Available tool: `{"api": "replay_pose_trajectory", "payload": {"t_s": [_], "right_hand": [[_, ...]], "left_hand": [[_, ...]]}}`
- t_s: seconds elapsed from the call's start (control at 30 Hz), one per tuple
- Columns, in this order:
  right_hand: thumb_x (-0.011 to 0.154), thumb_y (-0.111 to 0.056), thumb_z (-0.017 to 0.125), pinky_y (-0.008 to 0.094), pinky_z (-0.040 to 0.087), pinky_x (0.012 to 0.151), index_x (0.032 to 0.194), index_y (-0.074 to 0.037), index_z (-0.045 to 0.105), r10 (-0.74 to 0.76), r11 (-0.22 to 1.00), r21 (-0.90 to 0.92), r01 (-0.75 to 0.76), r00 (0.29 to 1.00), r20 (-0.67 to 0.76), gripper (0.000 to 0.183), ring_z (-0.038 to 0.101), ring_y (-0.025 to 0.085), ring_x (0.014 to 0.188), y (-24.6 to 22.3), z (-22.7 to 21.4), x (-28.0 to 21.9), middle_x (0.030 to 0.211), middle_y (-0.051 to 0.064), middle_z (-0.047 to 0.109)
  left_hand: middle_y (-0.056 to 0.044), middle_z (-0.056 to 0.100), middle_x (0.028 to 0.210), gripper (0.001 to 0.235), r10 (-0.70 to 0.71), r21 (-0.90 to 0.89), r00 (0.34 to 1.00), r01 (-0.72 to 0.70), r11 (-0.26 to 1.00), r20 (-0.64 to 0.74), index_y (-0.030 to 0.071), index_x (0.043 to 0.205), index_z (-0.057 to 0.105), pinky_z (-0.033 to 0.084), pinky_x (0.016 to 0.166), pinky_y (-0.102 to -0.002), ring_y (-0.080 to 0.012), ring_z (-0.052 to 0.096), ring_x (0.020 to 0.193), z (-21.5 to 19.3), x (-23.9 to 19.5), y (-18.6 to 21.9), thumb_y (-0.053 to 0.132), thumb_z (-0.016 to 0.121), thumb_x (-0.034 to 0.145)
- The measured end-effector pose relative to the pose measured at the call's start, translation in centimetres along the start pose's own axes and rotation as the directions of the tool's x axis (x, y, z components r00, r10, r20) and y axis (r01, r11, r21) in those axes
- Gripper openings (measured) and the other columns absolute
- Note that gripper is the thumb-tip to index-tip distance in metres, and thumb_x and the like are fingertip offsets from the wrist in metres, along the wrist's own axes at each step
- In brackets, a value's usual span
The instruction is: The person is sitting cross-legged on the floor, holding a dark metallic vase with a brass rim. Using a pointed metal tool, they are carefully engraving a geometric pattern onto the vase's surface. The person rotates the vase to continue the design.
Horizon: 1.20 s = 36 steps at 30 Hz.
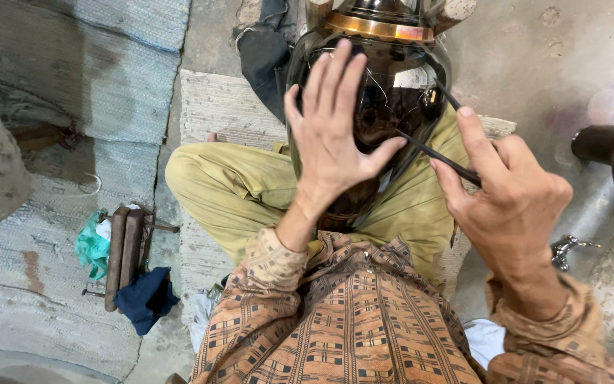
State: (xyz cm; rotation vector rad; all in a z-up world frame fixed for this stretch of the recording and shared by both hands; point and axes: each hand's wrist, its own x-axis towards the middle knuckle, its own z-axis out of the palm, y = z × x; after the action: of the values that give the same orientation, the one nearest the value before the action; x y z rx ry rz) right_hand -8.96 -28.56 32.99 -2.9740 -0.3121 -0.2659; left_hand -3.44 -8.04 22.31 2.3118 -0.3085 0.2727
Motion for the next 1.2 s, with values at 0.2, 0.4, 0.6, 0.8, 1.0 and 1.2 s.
{"api": "replay_pose_trajectory", "payload": {"t_s": [0.2, 0.4, 0.6, 0.8, 1.0, 1.2], "right_hand": [[0.085, -0.046, 0.086, 0.028, 0.033, 0.038, 0.135, -0.024, 0.073, -0.229, 0.929, -0.266, 0.258, 0.964, 0.135, 0.057, 0.042, 0.011, 0.041, -0.3, -2.5, 4.3, 0.071, 0.0, 0.056], [0.088, -0.049, 0.074, 0.029, 0.04, 0.036, 0.144, -0.035, 0.064, -0.278, 0.838, -0.331, 0.435, 0.86, 0.427, 0.059, 0.05, 0.011, 0.041, -0.4, -3.6, 9.0, 0.078, 0.0, 0.061], [0.09, -0.051, 0.067, 0.03, 0.043, 0.039, 0.147, -0.04, 0.06, -0.278, 0.764, -0.363, 0.534, 0.779, 0.561, 0.058, 0.055, 0.014, 0.044, -0.6, -3.4, 11.3, 0.078, 0.001, 0.062], [0.095, -0.047, 0.064, 0.028, 0.042, 0.038, 0.147, -0.045, 0.059, -0.279, 0.727, -0.387, 0.567, 0.759, 0.589, 0.052, 0.054, 0.012, 0.042, -0.6, -3.3, 11.9, 0.078, 0.0, 0.062], [0.091, -0.05, 0.066, 0.029, 0.043, 0.04, 0.147, -0.042, 0.06, -0.286, 0.722, -0.381, 0.578, 0.75, 0.596, 0.057, 0.055, 0.012, 0.044, -0.7, -3.4, 12.3, 0.079, -0.001, 0.062], [0.091, -0.049, 0.066, 0.028, 0.045, 0.041, 0.147, -0.041, 0.06, -0.252, 0.717, -0.387, 0.58, 0.733, 0.631, 0.058, 0.057, 0.011, 0.046, -0.9, -3.4, 12.6, 0.08, -0.002, 0.062]], "left_hand": [[-0.01, 0.032, 0.167, 0.117, 0.006, -0.026, 1.0, -0.006, 1.0, 0.012, 0.015, 0.156, 0.04, 0.025, 0.12, -0.074, -0.0389, 0.027, 0.159, -0.8, 2.3, -1.9, 0.073, 0.087, 0.066], [-0.008, 0.036, 0.165, 0.112, -0.038, -0.032, 0.999, 0.039, 0.999, 0.011, 0.018, 0.153, 0.043, 0.025, 0.12, -0.075, -0.0388, 0.029, 0.158, -0.9, 2.1, -1.3, 0.068, 0.089, 0.065], [-0.007, 0.035, 0.165, 0.11, -0.05, -0.036, 0.999, 0.05, 0.998, 0.007, 0.018, 0.154, 0.044, 0.023, 0.121, -0.076, -0.0376, 0.029, 0.158, -0.8, 1.9, -1.1, 0.067, 0.089, 0.066], [-0.007, 0.035, 0.165, 0.109, -0.045, -0.043, 0.999, 0.045, 0.998, -0.002, 0.019, 0.154, 0.044, 0.022, 0.121, -0.077, -0.0373, 0.028, 0.158, -0.6, 2.0, -1.1, 0.068, 0.087, 0.067], [-0.007, 0.035, 0.164, 0.107, -0.057, -0.035, 0.998, 0.058, 0.998, 0.007, 0.019, 0.153, 0.045, 0.022, 0.121, -0.077, -0.0369, 0.028, 0.158, -0.5, 2.0, -1.0, 0.068, 0.086, 0.067], [-0.007, 0.037, 0.164, 0.107, -0.066, -0.031, 0.998, 0.066, 0.997, 0.01, 0.019, 0.152, 0.046, 0.023, 0.119, -0.078, -0.0369, 0.029, 0.157, -0.7, 2.0, -0.9, 0.067, 0.087, 0.066]]}}
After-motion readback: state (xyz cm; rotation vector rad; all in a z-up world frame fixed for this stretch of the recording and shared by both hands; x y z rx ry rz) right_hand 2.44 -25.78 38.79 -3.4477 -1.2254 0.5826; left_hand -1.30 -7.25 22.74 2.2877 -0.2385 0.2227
